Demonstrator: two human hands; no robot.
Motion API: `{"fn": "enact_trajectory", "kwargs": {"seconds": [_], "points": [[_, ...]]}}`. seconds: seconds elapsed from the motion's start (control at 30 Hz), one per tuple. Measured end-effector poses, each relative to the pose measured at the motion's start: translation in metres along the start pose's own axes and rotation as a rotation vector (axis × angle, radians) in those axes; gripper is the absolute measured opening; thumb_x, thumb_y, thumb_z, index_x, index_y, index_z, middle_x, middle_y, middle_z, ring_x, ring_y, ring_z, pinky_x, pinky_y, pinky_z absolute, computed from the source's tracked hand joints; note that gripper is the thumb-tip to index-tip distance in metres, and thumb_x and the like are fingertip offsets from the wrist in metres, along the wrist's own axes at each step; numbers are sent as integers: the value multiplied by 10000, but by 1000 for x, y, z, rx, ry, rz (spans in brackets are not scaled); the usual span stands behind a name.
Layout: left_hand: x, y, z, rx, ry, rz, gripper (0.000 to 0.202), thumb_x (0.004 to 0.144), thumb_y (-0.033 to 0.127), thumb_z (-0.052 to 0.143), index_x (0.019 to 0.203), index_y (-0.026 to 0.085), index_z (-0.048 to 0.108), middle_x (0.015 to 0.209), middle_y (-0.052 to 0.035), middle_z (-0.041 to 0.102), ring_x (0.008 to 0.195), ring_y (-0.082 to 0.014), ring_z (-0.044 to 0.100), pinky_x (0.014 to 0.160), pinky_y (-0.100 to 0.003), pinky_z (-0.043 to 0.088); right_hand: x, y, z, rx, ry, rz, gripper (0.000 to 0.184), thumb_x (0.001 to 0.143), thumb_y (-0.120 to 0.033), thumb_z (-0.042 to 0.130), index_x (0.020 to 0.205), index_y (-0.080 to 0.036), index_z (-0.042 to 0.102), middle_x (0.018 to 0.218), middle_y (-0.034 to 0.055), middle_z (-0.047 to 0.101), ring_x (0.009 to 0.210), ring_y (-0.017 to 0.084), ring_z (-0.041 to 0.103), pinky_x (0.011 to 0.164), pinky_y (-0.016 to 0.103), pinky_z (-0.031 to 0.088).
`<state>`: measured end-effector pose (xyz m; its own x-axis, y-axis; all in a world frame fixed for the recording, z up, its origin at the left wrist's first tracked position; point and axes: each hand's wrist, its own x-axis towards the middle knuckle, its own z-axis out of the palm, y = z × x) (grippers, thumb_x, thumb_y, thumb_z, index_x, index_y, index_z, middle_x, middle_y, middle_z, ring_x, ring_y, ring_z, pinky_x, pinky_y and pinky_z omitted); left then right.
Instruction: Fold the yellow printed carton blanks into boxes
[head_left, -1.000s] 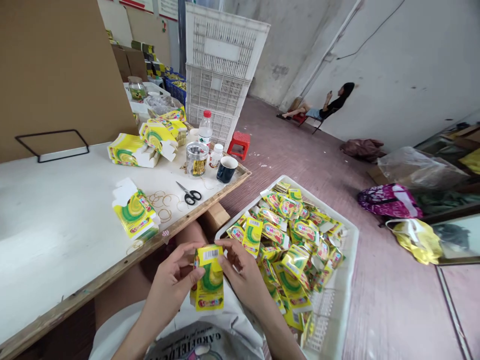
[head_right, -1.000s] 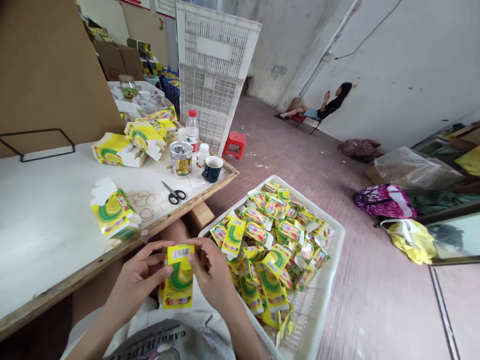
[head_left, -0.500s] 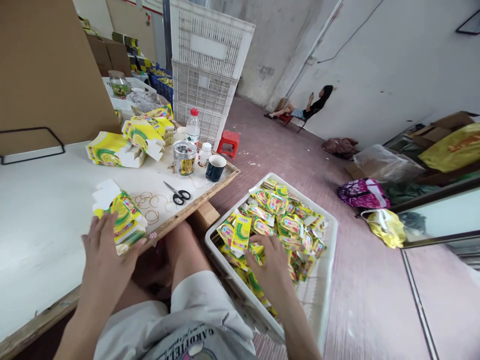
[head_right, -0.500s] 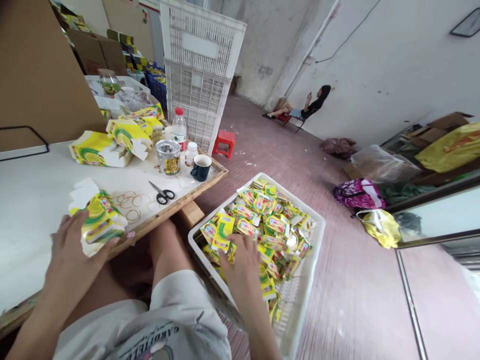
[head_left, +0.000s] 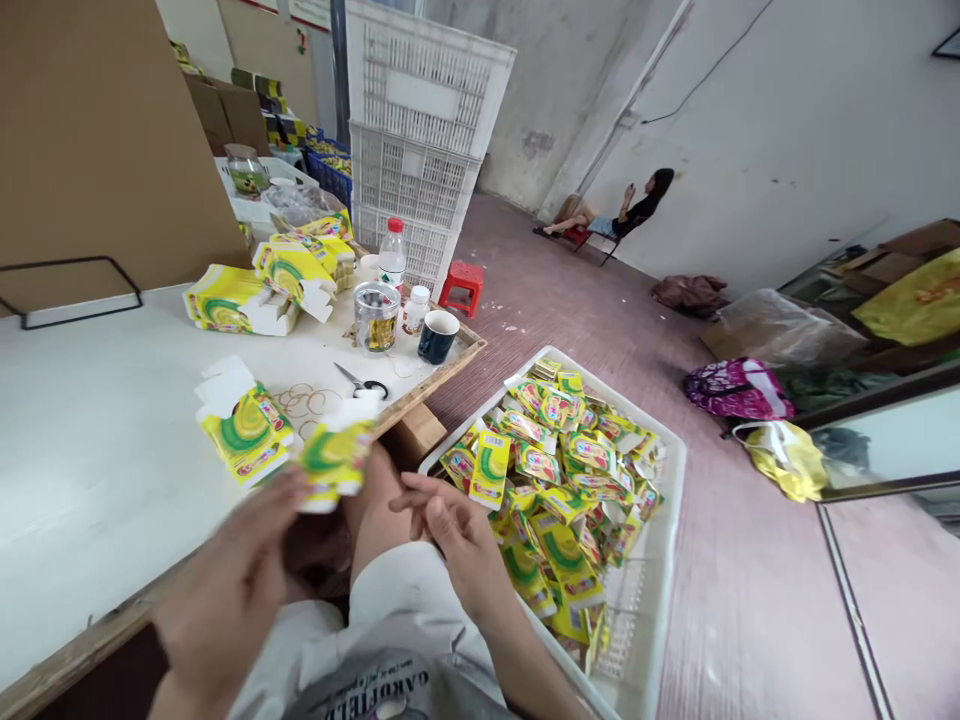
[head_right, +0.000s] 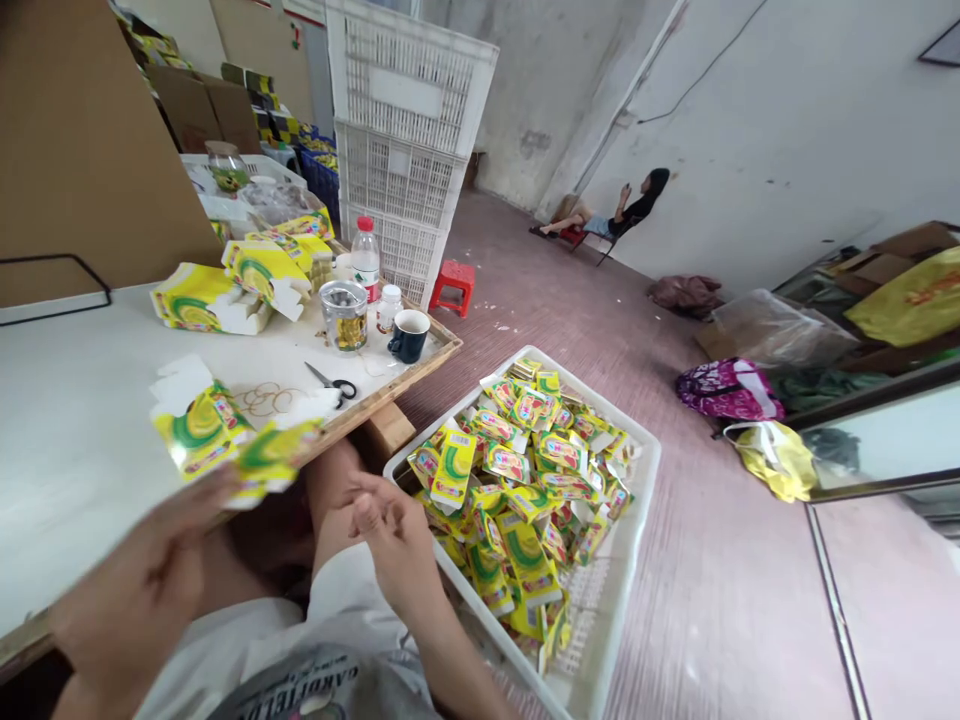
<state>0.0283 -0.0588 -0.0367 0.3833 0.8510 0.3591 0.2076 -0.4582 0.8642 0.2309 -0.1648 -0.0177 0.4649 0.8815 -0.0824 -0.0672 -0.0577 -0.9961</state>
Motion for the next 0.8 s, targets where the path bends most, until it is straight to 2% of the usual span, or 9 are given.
{"fn": "enact_trajectory", "kwargs": {"seconds": [0.07, 0.13, 0.2, 0.27, 0.3, 0.4, 0.47, 0.53, 0.8], "points": [[-12, 12, 17, -52, -161, 179, 354, 868, 106, 621, 1117, 314, 764, 1188, -3, 764, 1169, -255, 679, 1083, -341, 492, 2, 1, 3, 191, 45, 53, 474, 825, -594, 665, 1105, -212, 686, 905, 58, 746, 677, 171, 618, 650, 310, 503], [-19, 20, 33, -137, -230, 267, 397, 856, 63, 613, 1124, 315, 762, 1195, -10, 761, 1182, -244, 673, 1059, -318, 518, 4, 2, 2, 270, 95, 92, 372, 788, -514, 742, 1011, -220, 691, 923, 52, 745, 737, 192, 658, 697, 329, 531], [-18, 25, 43, -271, -137, 127, 396, 866, 101, 636, 1185, 316, 728, 1332, -18, 687, 1292, -250, 591, 1107, -336, 475, 3, 5, 0, 279, 115, 94, 325, 775, -470, 768, 959, -220, 672, 892, 45, 742, 788, 207, 680, 757, 346, 542], [-13, 26, 46, -457, -65, -133, 417, 879, 209, 670, 1282, 318, 662, 1445, -30, 597, 1357, -269, 523, 1125, -361, 451, -1, 8, 1, 268, 102, 95, 369, 746, -484, 793, 959, -230, 631, 819, 28, 738, 752, 204, 683, 741, 342, 542], [-10, 26, 46, -568, -91, -247, 447, 881, 275, 680, 1324, 310, 630, 1455, -47, 586, 1353, -286, 525, 1109, -374, 467, -3, 11, 3, 273, 83, 105, 400, 728, -501, 804, 954, -238, 605, 777, 16, 732, 712, 200, 679, 709, 334, 540], [-2, 24, 45, -850, -351, -453, 530, 856, 457, 683, 1336, 239, 631, 1352, -119, 665, 1265, -352, 595, 1027, -422, 528, -8, 16, 10, 317, 8, 132, 429, 710, -528, 813, 910, -247, 557, 731, 1, 722, 655, 192, 675, 669, 324, 527], [-1, 24, 46, -941, -461, -498, 554, 827, 504, 697, 1297, 212, 666, 1282, -142, 707, 1220, -372, 622, 1004, -435, 534, -10, 17, 13, 320, -13, 131, 409, 717, -527, 810, 887, -236, 577, 769, 13, 727, 699, 193, 683, 702, 327, 527], [-2, 26, 48, -979, -487, -502, 522, 801, 489, 733, 1249, 224, 701, 1231, -134, 735, 1175, -359, 651, 989, -413, 538, -11, 15, 12, 269, 1, 120, 389, 721, -519, 812, 874, -218, 619, 806, 26, 726, 751, 191, 676, 724, 315, 520], [1, 32, 55, -993, -347, -631, 396, 772, 393, 784, 1139, 247, 753, 1048, -93, 798, 971, -290, 738, 871, -363, 587, -11, 15, 5, 155, 9, 95, 453, 696, -564, 805, 923, -195, 676, 813, 26, 673, 725, 171, 600, 690, 302, 497]]}}
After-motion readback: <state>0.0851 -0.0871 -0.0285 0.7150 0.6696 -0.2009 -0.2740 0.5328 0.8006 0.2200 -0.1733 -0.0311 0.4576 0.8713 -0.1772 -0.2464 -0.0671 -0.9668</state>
